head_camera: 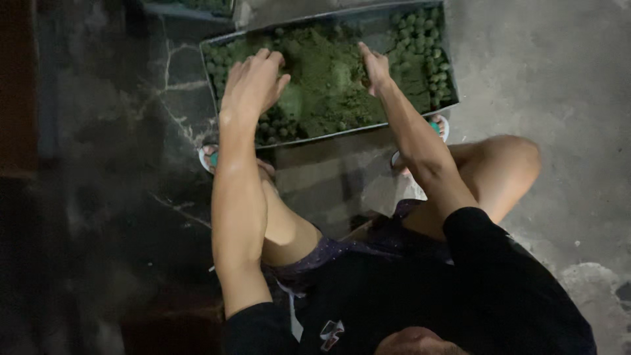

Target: The person mixes a green powder in a tray and rolls it into small balls by hand.

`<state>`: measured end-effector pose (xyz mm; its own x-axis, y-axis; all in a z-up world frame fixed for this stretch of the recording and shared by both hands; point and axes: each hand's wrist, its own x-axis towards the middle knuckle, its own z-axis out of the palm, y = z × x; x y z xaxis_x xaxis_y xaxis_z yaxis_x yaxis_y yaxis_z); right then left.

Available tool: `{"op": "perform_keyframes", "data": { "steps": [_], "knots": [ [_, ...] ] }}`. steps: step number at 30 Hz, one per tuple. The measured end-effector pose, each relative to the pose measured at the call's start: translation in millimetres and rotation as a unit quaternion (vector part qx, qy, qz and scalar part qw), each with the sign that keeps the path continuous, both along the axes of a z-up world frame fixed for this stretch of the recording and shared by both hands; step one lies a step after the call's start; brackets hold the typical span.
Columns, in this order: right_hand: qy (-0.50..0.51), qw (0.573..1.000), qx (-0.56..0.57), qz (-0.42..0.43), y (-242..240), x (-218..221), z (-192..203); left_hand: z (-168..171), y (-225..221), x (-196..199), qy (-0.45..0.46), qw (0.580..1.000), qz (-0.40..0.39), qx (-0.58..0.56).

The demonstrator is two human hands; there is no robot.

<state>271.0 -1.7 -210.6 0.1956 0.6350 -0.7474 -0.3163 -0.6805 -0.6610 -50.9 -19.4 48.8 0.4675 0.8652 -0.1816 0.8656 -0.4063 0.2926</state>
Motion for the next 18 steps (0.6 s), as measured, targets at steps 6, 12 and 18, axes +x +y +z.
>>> {"op": "perform_keyframes", "data": {
  "steps": [6, 12, 18],
  "knots": [
    [-0.194, 0.976, 0.098, -0.012, 40.9, 20.6, 20.1, 14.5, 5.8, 16.3, 0.010, 0.999, 0.006, -0.039],
    [-0.274, 0.941, 0.172, 0.102, 60.7, 33.4, 129.2, 27.5, 7.3, 19.0, -0.040, 0.995, 0.020, -0.087],
    [-0.251, 0.879, 0.277, 0.296, 57.8, 43.7, 143.6, 17.4, 8.7, 23.8, -0.037, 0.994, -0.017, -0.099]
  ]
}}
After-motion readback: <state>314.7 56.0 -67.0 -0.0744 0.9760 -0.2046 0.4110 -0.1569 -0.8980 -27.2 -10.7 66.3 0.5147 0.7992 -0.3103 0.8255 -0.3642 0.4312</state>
